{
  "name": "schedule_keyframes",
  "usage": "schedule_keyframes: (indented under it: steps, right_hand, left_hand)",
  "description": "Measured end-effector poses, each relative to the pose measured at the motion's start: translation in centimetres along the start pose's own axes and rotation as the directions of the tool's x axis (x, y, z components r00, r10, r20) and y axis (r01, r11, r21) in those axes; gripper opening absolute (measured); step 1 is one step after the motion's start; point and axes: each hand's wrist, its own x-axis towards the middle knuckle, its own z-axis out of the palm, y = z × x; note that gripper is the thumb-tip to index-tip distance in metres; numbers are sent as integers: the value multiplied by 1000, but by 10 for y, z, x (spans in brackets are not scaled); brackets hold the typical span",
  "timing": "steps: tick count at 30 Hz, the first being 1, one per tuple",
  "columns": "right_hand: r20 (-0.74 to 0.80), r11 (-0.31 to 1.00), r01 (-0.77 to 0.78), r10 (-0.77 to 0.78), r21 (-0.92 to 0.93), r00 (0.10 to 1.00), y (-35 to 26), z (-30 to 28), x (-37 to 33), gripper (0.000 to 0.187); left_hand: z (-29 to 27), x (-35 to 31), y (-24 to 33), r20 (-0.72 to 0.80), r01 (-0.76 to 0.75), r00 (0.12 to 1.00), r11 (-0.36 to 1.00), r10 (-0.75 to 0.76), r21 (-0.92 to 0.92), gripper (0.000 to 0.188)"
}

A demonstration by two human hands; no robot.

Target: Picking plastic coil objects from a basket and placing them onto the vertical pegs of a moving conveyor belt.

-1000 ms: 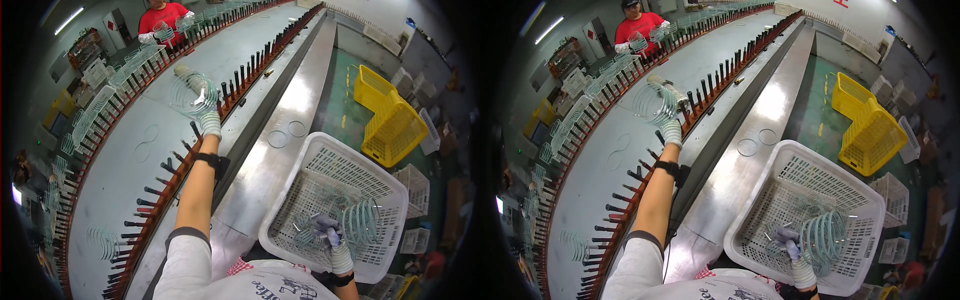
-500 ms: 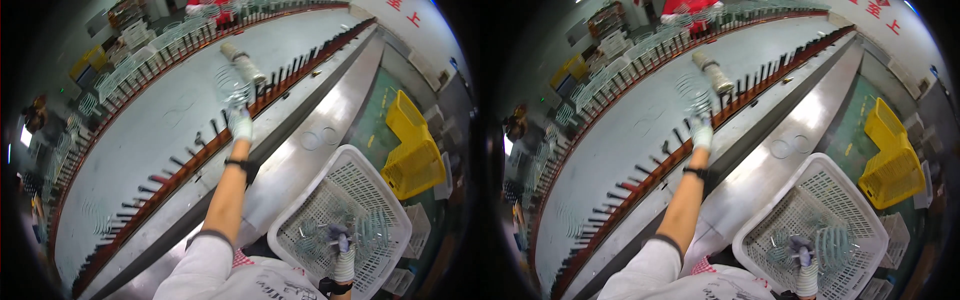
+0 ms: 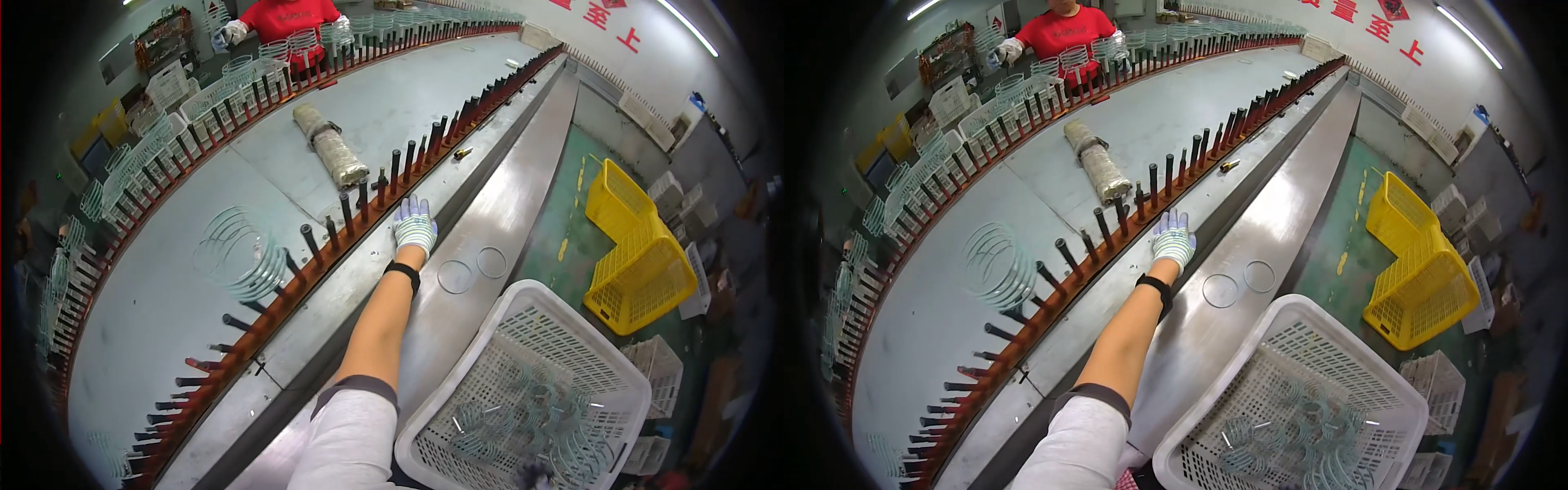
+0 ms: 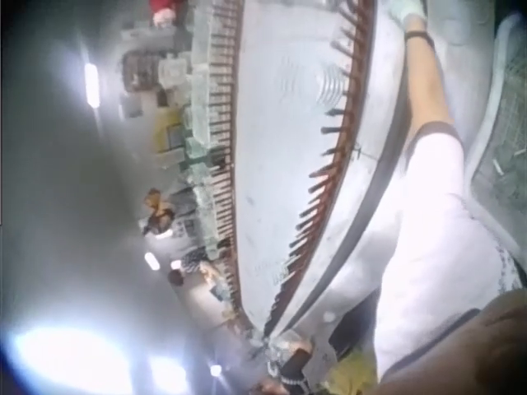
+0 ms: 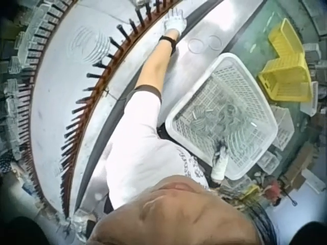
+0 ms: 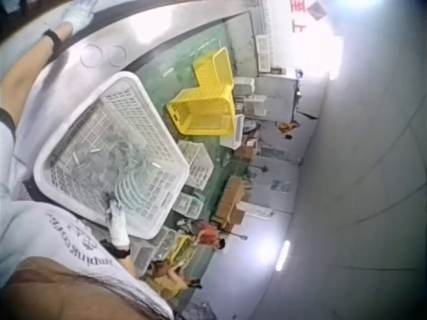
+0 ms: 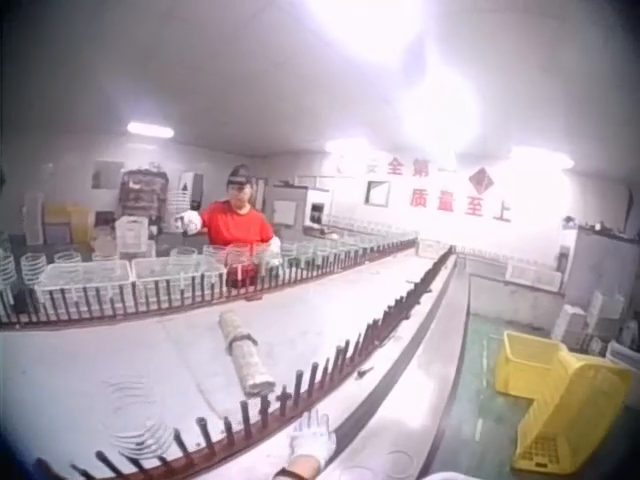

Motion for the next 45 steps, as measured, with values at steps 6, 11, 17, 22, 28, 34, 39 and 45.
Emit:
schedule_keyframes:
  steps: [6, 11, 17, 22, 28, 34, 39, 45]
  right_hand:
    - [-181, 973, 67, -27, 220, 983, 2, 21, -29, 34]
    - [-136, 999, 2, -7, -38, 991, 17, 15, -18, 37]
    - [-28, 993, 1, -4, -114, 1000, 2, 33, -11, 42]
    - [197, 999, 14, -5, -45, 980, -15, 45, 27, 38]
    - [451, 994, 106, -88, -15, 888, -7, 56, 59, 43]
    - [663, 993, 108, -105, 36, 742, 4, 79, 42, 38]
    - [732, 995, 96, -77, 16, 677, 13, 83, 27, 34]
    - [740, 995, 85, -89, 43, 667, 15, 81, 10, 31]
  left_hand:
    - [-6, 37, 23, 134, 53, 989, 993, -67, 106, 24]
    - [-27, 42, -2, 248, 114, 952, 959, -180, 260, 22]
    - [-55, -71, 17, 148, 49, 989, 965, -11, -257, 31]
    - [-151, -269, -24, 369, 304, 928, 667, -47, -680, 27]
    - [-266, -444, -122, 250, 618, 723, 442, -644, -650, 17]
    - [-332, -494, -138, 9, 620, 509, 360, -861, -697, 15]
    - [-353, -512, -146, 76, 442, 476, 163, -876, -882, 14]
    - [-392, -531, -198, -237, 301, 362, 354, -901, -885, 21]
